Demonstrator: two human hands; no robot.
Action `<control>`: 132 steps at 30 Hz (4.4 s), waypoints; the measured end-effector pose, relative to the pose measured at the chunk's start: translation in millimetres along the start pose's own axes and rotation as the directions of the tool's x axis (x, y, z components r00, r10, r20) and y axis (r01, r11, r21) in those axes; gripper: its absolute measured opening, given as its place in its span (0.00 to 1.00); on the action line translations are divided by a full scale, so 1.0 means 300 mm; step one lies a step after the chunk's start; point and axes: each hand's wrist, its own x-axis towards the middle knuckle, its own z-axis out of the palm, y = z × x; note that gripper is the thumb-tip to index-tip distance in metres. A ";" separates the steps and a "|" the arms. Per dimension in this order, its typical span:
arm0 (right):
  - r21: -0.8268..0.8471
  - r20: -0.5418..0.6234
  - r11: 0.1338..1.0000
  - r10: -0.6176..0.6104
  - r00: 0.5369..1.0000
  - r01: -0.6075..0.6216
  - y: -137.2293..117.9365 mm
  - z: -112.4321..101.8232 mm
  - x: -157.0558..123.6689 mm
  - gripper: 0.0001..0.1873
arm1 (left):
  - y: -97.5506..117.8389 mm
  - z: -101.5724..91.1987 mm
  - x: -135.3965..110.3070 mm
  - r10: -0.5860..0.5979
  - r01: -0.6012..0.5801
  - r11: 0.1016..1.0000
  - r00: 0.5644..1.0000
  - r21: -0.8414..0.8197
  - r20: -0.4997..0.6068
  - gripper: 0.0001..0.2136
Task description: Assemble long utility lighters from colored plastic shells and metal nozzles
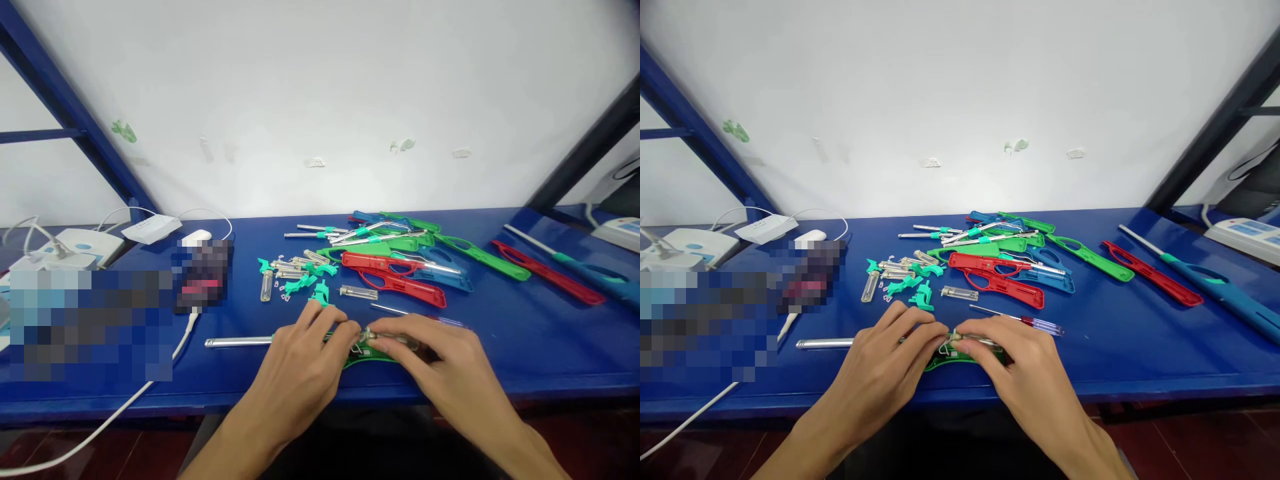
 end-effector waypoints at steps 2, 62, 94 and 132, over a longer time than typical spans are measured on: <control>-0.013 -0.005 1.000 -0.007 1.000 0.007 0.001 -0.002 -0.003 0.10 | 0.001 -0.001 0.000 -0.022 0.022 1.000 1.000 -0.005 -0.008 0.05; -0.213 0.034 0.968 -0.124 0.992 0.129 -0.003 0.012 -0.022 0.03 | -0.092 -0.099 -0.057 -0.195 0.232 0.944 0.966 -0.233 0.173 0.07; -0.301 -0.019 0.954 -0.017 1.000 0.010 0.039 0.000 -0.036 0.08 | -0.075 -0.064 -0.066 -0.141 0.165 0.979 0.972 -0.120 0.191 0.17; -0.172 0.322 0.978 -0.053 0.945 0.114 -0.046 -0.065 0.060 0.06 | -0.033 -0.090 -0.045 -0.394 0.303 0.889 0.889 -0.344 -0.233 0.11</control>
